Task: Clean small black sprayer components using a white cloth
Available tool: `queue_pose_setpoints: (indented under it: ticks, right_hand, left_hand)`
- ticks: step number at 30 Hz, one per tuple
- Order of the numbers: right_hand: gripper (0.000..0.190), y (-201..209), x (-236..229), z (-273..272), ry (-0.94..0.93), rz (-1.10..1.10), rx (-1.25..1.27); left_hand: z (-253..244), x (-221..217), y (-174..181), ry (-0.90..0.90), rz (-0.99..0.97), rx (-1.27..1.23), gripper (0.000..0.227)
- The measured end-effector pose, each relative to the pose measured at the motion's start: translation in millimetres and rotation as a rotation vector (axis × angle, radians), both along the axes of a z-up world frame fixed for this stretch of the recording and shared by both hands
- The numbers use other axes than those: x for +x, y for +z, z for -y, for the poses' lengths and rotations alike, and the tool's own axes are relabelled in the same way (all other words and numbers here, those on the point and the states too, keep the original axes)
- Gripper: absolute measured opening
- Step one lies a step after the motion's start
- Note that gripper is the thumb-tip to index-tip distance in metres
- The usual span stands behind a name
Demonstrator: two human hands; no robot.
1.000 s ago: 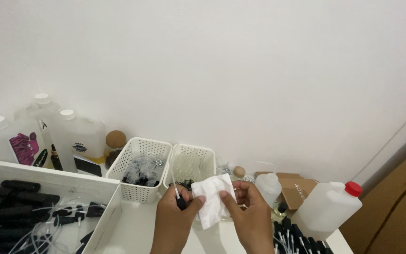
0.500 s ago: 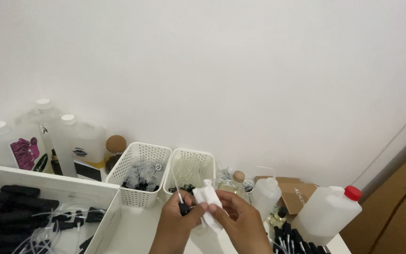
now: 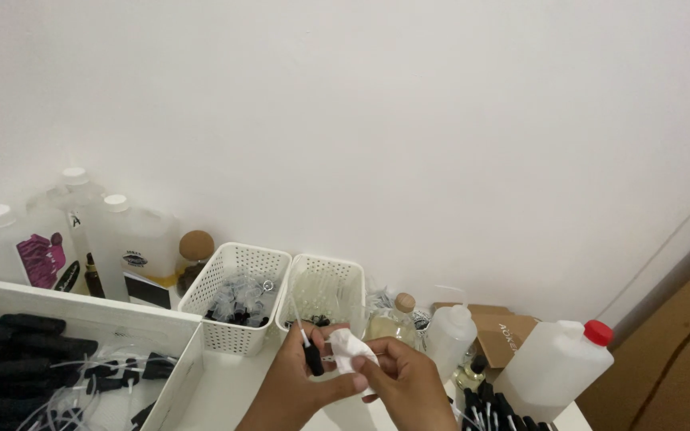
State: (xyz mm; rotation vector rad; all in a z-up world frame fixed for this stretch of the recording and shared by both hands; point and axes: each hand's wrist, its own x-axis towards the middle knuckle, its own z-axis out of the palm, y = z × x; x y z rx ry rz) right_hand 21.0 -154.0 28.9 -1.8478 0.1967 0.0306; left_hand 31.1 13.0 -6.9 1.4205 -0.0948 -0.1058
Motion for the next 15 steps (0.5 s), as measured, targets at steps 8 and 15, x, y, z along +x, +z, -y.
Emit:
queue_pose_setpoints:
  ticks: [8, 15]
  right_hand:
    - [0.015, -10, -1, 9, 0.201, 0.057, 0.029]
    - [0.040, -15, 12, 9, -0.095, 0.122, 0.084]
  left_hand:
    - [3, 13, -9, 0.324, -0.071, -0.064, 0.046]
    - [-2, 33, -35, 0.177, -0.198, -0.196, 0.018]
